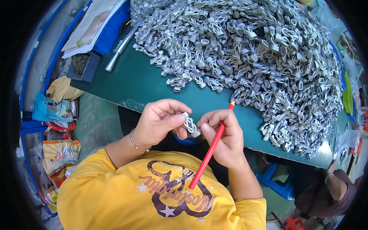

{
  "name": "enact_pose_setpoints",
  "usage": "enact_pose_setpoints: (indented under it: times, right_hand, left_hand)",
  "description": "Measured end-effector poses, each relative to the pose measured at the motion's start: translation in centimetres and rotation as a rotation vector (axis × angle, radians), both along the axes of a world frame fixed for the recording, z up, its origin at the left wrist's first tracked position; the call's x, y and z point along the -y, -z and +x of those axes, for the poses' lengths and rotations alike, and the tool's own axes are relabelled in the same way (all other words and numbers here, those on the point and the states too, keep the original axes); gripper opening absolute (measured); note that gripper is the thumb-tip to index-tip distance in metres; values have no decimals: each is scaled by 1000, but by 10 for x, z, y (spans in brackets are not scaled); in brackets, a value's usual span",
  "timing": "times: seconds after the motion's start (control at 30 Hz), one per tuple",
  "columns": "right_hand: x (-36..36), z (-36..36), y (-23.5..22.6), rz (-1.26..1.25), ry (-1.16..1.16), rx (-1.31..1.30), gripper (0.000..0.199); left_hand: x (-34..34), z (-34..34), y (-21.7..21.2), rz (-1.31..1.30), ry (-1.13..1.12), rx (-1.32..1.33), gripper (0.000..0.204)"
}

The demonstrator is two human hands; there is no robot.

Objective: The person picks up metal and plastic components from a large pile, joins them together by hand to assemble small hardware pieces, and places the completed assemblies into a plastic bag.

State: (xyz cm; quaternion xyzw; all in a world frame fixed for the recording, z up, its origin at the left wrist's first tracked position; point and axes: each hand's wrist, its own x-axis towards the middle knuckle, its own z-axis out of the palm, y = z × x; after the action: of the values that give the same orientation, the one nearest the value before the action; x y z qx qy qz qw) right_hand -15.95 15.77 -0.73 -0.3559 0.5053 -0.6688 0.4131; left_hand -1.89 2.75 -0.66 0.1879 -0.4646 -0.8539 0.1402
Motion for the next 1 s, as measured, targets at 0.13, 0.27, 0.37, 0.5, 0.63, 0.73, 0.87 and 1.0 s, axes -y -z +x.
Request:
enact_pose_setpoints:
  times: [0.13,0.27,0.37,0.5,0.63,0.73,0.87,1.0]
  right_hand:
    - [-4,-2,13,-111,28,-116,21]
    - [0,-5,18,-290,164,-568,29]
    - [-3,-6,18,-292,243,-674,33]
    - [-3,-4,11,-320,294,-760,39]
    - [-3,-5,6,-394,275,-753,43]
    - [-4,-4,6,-388,281,-754,44]
    - [-3,-7,7,-397,222,-748,44]
    - [7,-16,3,-235,295,-946,32]
  left_hand:
    - [-3,0,2,-259,-85,-78,20]
    - [-6,-1,7,-638,-165,-191,25]
    - [-5,-1,5,-748,-138,-177,26]
    - [-9,0,10,-618,-192,-182,22]
    - [-11,3,12,-404,-153,-153,23]
    - [-11,5,9,-348,-128,-141,23]
    - [-8,11,12,-416,-56,-136,23]
    - [0,33,16,-458,217,28,21]
